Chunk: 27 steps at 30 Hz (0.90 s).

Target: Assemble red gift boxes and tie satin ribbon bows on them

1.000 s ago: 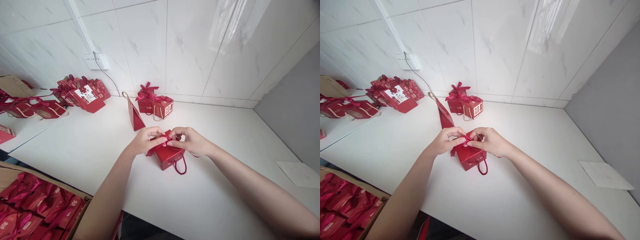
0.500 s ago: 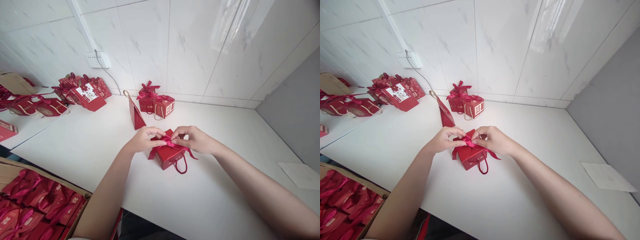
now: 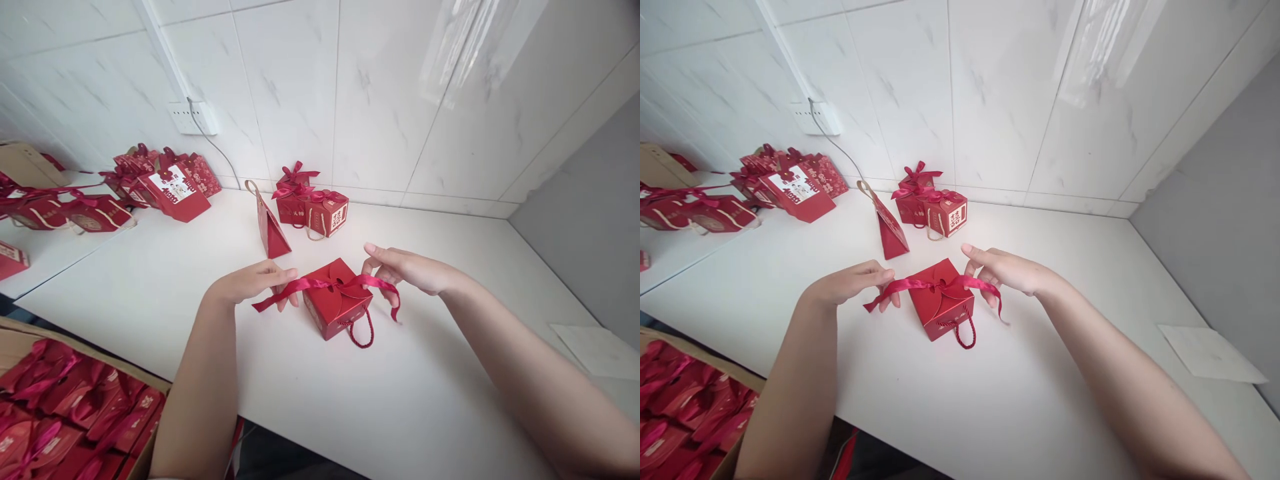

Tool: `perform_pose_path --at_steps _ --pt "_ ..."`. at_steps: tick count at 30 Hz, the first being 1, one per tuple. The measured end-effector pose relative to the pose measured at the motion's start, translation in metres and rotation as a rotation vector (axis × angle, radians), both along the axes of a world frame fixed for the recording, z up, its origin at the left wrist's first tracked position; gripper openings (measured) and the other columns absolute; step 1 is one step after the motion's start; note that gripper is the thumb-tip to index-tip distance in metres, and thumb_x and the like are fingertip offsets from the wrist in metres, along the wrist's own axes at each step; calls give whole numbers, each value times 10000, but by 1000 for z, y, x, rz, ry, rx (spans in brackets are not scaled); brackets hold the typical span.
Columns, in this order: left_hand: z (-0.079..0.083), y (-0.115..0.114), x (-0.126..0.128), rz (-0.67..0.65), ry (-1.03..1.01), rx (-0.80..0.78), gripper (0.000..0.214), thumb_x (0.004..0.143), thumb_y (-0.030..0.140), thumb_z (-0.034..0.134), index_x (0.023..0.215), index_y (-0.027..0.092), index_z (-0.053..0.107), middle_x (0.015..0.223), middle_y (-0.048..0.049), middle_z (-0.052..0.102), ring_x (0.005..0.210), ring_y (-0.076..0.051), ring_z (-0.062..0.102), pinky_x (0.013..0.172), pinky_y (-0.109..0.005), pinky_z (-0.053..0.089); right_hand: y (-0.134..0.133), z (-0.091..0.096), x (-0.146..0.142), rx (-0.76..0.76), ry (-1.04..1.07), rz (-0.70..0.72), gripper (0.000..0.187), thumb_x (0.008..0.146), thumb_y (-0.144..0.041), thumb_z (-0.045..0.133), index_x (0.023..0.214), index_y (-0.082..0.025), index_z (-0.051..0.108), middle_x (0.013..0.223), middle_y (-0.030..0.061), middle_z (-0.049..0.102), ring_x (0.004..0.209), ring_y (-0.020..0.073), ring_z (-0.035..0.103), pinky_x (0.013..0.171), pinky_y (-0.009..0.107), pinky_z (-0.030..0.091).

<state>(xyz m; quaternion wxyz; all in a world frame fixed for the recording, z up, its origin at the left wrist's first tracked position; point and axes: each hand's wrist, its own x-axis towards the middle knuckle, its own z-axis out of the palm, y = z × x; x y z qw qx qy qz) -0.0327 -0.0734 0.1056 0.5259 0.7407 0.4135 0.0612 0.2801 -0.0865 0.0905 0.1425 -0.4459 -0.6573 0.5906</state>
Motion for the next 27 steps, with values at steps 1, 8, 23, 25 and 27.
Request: perform_pose_path --at_steps 1,8,23,25,27 --pt "-1 -1 3 17 10 -15 569 924 581 417 805 147 765 588 -70 632 567 -152 554 592 -261 452 0 -2 -2 -4 -3 -12 681 912 -723 304 735 -176 670 396 -11 486 443 152 507 726 366 497" --pt "-4 1 5 87 58 81 339 827 495 637 773 177 739 380 56 339 378 -65 300 434 -218 234 -4 1 -6 49 -43 48 372 774 -565 703 864 -206 672 534 -59 475 382 70 379 390 237 339" --pt "-8 7 -4 -53 -52 -82 244 842 368 659 806 145 751 627 -53 689 583 -119 613 580 -207 465 8 -5 16 -9 8 131 343 839 -514 664 781 -187 579 364 -122 369 342 53 308 531 253 417" --pt "-8 6 -5 -27 -72 -147 249 837 379 672 862 140 736 703 -81 729 616 -144 667 583 -217 503 9 -7 20 -40 28 167 351 856 -516 650 771 -188 561 348 -123 372 342 53 305 551 256 432" --pt "-8 4 -5 -21 -99 -217 243 817 377 700 872 141 704 714 -86 740 590 -152 682 526 -205 496 10 -8 23 -77 70 212 339 868 -496 650 772 -187 550 373 -113 410 365 61 350 580 265 453"
